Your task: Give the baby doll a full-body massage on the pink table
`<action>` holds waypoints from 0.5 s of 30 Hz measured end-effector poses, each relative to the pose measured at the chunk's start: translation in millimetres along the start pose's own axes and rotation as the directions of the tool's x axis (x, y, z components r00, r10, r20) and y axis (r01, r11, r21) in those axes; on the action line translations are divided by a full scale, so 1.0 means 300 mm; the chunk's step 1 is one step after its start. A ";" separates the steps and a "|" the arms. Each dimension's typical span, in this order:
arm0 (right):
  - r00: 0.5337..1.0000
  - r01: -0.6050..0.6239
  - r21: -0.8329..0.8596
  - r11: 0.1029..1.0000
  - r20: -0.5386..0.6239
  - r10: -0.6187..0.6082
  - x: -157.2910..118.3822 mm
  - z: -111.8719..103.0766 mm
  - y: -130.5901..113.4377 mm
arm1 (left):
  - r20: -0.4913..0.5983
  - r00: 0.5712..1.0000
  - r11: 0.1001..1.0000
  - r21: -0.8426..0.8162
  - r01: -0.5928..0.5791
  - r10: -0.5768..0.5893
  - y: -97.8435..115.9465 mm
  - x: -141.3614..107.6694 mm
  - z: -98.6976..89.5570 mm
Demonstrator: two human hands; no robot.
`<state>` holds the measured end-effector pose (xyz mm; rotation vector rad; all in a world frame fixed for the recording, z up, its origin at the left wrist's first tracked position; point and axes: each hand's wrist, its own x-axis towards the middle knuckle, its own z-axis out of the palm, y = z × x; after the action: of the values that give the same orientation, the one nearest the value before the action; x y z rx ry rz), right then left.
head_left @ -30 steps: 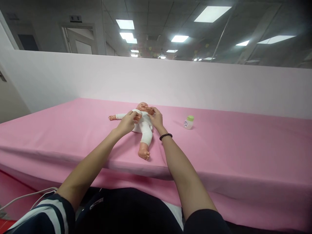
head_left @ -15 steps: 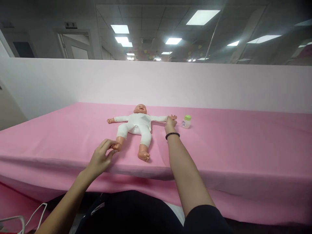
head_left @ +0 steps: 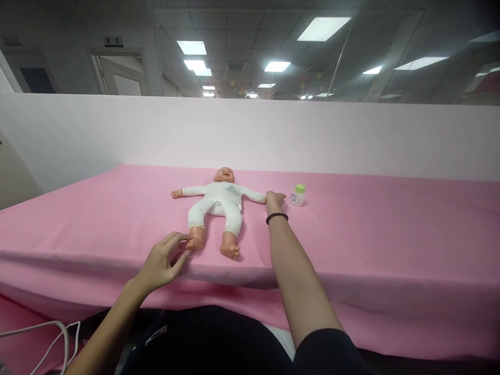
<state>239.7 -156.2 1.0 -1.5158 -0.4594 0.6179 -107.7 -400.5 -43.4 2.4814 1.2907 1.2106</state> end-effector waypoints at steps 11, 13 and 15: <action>0.575 0.679 0.059 0.732 0.578 -0.579 -0.467 -0.309 -0.145 | -0.145 0.869 0.865 0.106 0.490 -0.474 -0.393 0.569 -0.080; 0.572 0.687 -0.032 0.726 0.640 -0.513 -0.576 -0.408 -0.037 | -0.115 0.797 0.786 0.131 0.604 -0.593 -0.485 0.623 -0.053; 0.586 0.681 -0.118 0.722 0.680 -0.441 -0.652 -0.462 0.082 | -0.106 0.734 0.718 0.153 0.679 -0.671 -0.554 0.634 -0.032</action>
<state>175.3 -388.2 -7.0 -1.3548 -1.6053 0.4954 -160.2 -159.1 10.0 1.7545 2.1376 0.9708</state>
